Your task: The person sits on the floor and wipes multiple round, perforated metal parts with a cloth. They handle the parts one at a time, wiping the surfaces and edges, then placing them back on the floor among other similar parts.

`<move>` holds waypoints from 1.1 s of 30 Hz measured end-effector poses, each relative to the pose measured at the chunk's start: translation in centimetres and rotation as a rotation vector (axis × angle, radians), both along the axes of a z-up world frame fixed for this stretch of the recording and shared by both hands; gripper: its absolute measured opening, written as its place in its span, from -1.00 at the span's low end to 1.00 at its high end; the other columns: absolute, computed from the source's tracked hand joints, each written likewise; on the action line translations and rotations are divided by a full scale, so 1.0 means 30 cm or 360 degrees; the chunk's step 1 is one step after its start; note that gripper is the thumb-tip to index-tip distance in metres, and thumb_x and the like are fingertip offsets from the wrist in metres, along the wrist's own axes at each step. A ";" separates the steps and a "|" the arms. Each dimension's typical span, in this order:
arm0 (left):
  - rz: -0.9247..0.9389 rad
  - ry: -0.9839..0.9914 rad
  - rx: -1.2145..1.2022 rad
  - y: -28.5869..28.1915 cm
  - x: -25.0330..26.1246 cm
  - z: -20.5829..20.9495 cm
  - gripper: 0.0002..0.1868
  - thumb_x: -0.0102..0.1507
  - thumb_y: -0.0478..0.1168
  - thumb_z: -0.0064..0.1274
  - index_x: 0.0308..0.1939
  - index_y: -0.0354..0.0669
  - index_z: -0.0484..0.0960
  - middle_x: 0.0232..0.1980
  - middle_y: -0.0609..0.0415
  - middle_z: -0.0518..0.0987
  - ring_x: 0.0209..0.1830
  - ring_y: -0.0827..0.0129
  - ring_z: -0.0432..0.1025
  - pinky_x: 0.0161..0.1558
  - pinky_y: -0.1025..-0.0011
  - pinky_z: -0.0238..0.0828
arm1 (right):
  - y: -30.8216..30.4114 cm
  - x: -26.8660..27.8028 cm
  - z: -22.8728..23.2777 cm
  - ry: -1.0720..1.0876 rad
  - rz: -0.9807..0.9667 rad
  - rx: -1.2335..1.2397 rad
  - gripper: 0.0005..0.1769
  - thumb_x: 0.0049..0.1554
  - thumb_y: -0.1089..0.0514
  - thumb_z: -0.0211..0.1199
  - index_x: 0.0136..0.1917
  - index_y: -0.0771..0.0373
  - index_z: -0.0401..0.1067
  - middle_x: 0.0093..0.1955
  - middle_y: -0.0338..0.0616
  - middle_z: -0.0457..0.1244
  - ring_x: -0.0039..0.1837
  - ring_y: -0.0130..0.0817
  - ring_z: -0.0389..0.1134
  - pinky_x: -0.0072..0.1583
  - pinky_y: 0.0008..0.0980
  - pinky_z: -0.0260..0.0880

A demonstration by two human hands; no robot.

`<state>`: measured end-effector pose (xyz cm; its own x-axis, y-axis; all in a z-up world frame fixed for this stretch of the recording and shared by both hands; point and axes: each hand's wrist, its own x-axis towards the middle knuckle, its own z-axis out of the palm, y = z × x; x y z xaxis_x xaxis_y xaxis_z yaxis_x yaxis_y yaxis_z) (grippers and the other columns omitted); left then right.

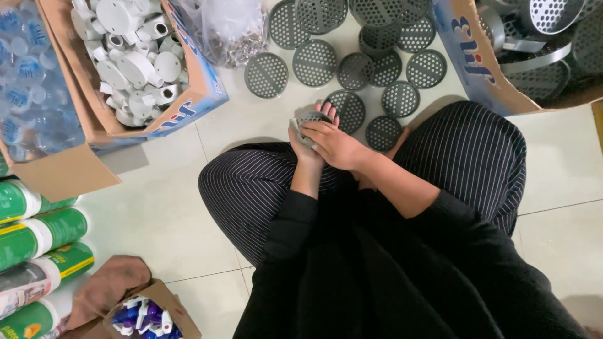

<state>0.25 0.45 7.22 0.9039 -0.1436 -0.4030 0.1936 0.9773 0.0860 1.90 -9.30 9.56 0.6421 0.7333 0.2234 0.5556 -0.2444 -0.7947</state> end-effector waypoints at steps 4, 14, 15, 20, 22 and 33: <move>0.0083 0.0179 0.0012 -0.028 0.028 0.000 -0.11 0.12 0.38 -0.46 0.28 -0.24 -0.02 0.36 -0.13 -0.15 0.35 0.04 -0.21 0.28 0.06 -0.28 | -0.028 0.013 -0.006 0.0049 0.0036 -0.0097 -0.66 0.05 0.33 -0.05 0.12 0.38 0.23 0.18 0.09 0.04 0.24 0.04 0.02 0.20 -0.15 0.06; -0.0038 0.0296 0.0638 -0.053 0.027 0.017 -0.31 0.18 0.23 -0.20 0.22 -0.13 0.15 0.27 -0.09 0.12 0.24 0.12 0.07 0.23 0.24 0.03 | -0.011 0.035 -0.063 -0.0973 -0.0566 -0.0719 -0.60 -0.20 0.18 0.11 -0.03 -0.04 0.33 0.01 -0.19 0.05 -0.07 -0.29 0.12 -0.11 -0.38 0.13; -0.0029 0.0296 0.0667 -0.051 0.026 0.033 -0.32 0.18 0.22 -0.21 0.22 -0.11 0.15 0.26 -0.08 0.13 0.24 0.13 0.08 0.22 0.26 0.04 | -0.006 0.032 -0.042 -0.0969 -0.0566 -0.0671 -0.60 -0.19 0.21 0.07 -0.03 -0.04 0.33 0.00 -0.19 0.05 -0.09 -0.30 0.11 -0.13 -0.40 0.12; 0.0143 -0.0009 0.0689 -0.043 0.029 0.014 -0.41 0.24 0.23 -0.42 0.24 0.03 0.09 0.24 -0.11 0.16 0.21 0.16 0.13 0.17 0.32 0.14 | -0.031 0.040 0.063 -0.0833 -0.0506 -0.0568 -0.58 -0.16 0.26 0.07 0.01 -0.02 0.34 0.00 -0.19 0.06 -0.04 -0.27 0.14 -0.10 -0.42 0.15; 0.0226 -0.0255 0.0763 -0.061 0.023 -0.024 -0.49 0.29 0.18 -0.57 0.27 0.15 0.01 0.23 -0.19 0.17 0.20 0.15 0.15 0.12 0.34 0.18 | -0.033 0.038 0.077 -0.0800 -0.0488 -0.0612 -0.58 -0.14 0.25 0.06 0.02 -0.03 0.34 0.01 -0.20 0.06 -0.01 -0.27 0.15 -0.06 -0.42 0.17; 0.0145 -0.0472 0.1905 -0.051 -0.016 -0.122 -0.48 0.20 0.19 -0.30 0.15 0.08 0.16 0.24 0.01 0.15 0.23 0.32 0.04 0.24 0.32 -0.06 | -0.032 0.010 -0.061 -0.0596 -0.0630 -0.1214 -0.79 -0.16 0.17 -0.06 -0.29 0.19 0.38 -0.38 -0.24 0.14 -0.39 -0.30 0.21 -0.37 -0.36 0.06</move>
<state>-0.24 -1.06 3.56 0.9701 0.2424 -0.0153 -0.0503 0.2623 0.9637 2.21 -10.25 7.73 0.8598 0.5104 0.0147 0.5078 -0.8519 -0.1276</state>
